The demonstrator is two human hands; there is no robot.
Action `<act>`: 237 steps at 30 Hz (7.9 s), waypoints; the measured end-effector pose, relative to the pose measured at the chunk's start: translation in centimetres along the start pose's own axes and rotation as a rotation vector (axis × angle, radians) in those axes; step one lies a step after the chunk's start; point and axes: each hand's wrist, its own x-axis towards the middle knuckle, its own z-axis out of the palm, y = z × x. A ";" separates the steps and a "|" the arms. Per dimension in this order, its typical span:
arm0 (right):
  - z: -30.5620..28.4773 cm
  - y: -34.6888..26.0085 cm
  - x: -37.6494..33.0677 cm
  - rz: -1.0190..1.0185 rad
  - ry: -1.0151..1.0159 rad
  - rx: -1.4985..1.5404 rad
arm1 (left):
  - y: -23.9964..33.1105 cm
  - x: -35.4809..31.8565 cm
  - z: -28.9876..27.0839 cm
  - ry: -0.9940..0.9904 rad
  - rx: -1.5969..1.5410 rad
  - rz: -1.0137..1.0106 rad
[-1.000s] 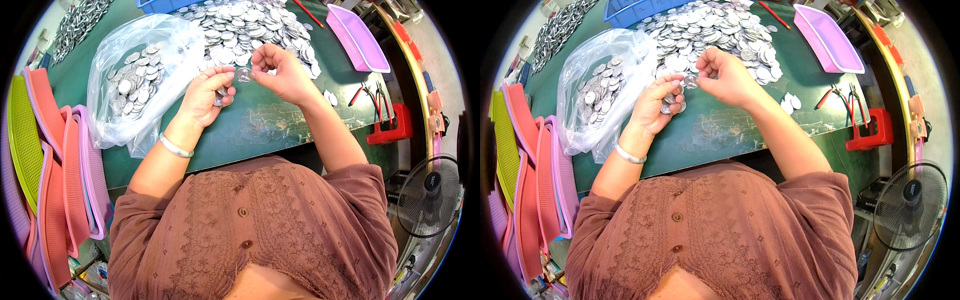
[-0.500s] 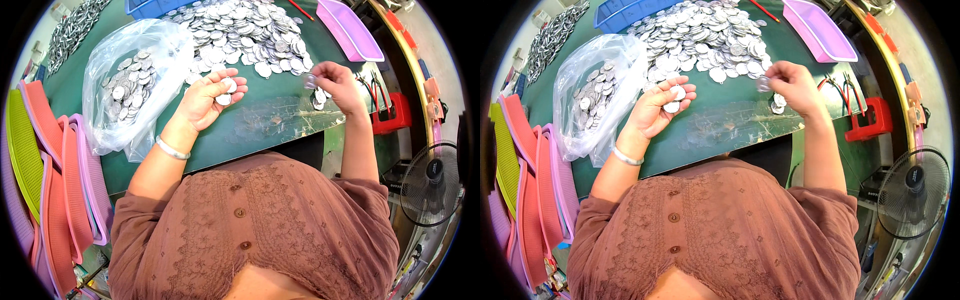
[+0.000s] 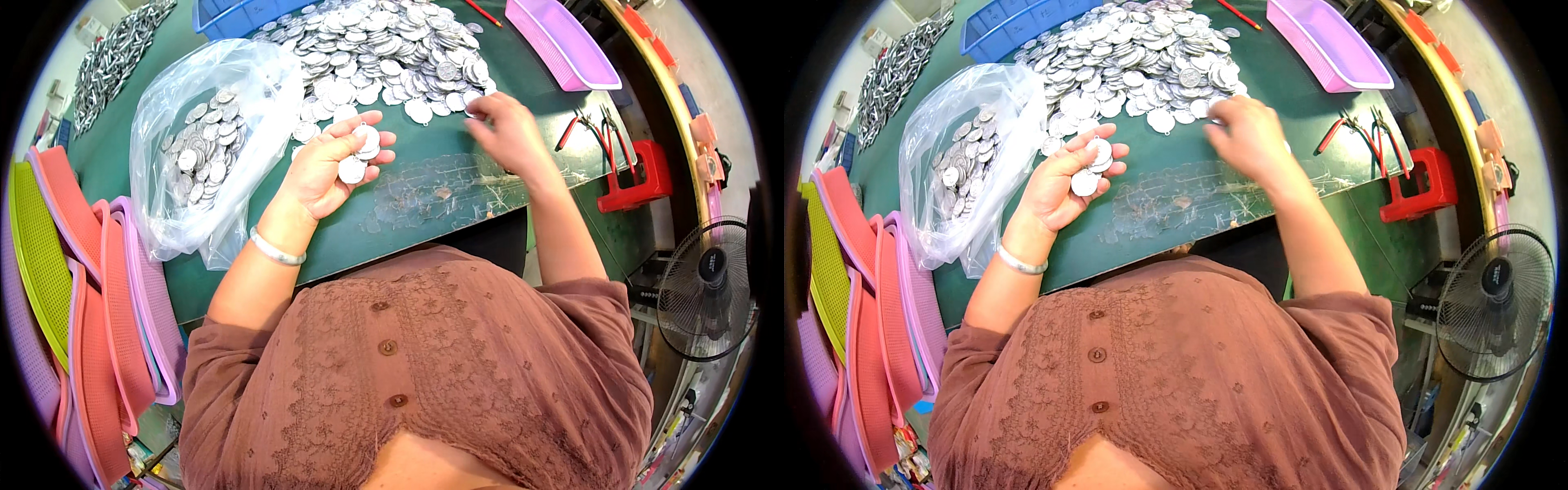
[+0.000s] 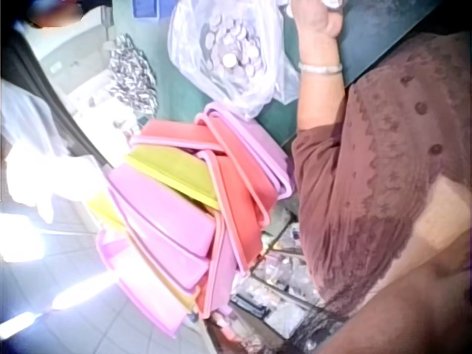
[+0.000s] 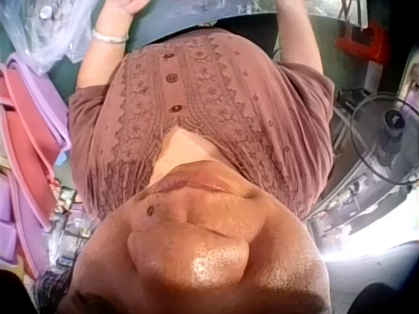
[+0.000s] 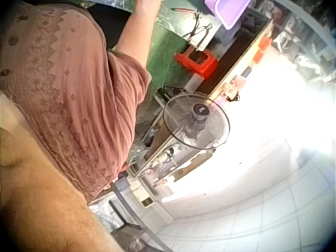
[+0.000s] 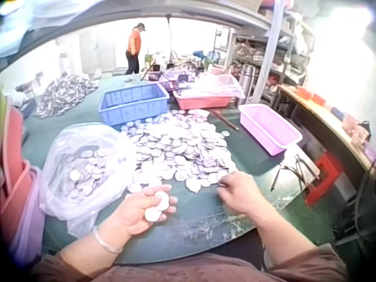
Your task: The person sits at a green workbench and repeatedly picks up small silver metal discs and small metal rings. They insert the rings into the center of the discs by hand, then place the assembled units into a clear plastic bag. The process is repetitive and involves handling large quantities of small parts.
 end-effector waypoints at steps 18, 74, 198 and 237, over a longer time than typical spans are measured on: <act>1.2 -2.0 3.8 0.200 -0.296 0.588 | -0.2 0.0 -0.4 -0.042 0.015 -0.048; 3.3 -6.4 0.1 0.355 -0.245 1.371 | -0.7 -0.2 0.2 0.027 0.101 0.018; 9.0 -5.9 5.8 -0.448 -0.061 0.388 | -2.6 -5.1 -0.3 0.269 -0.065 0.335; 7.4 -7.4 5.5 -0.429 -0.129 0.199 | 23.5 11.0 0.0 0.315 0.098 0.478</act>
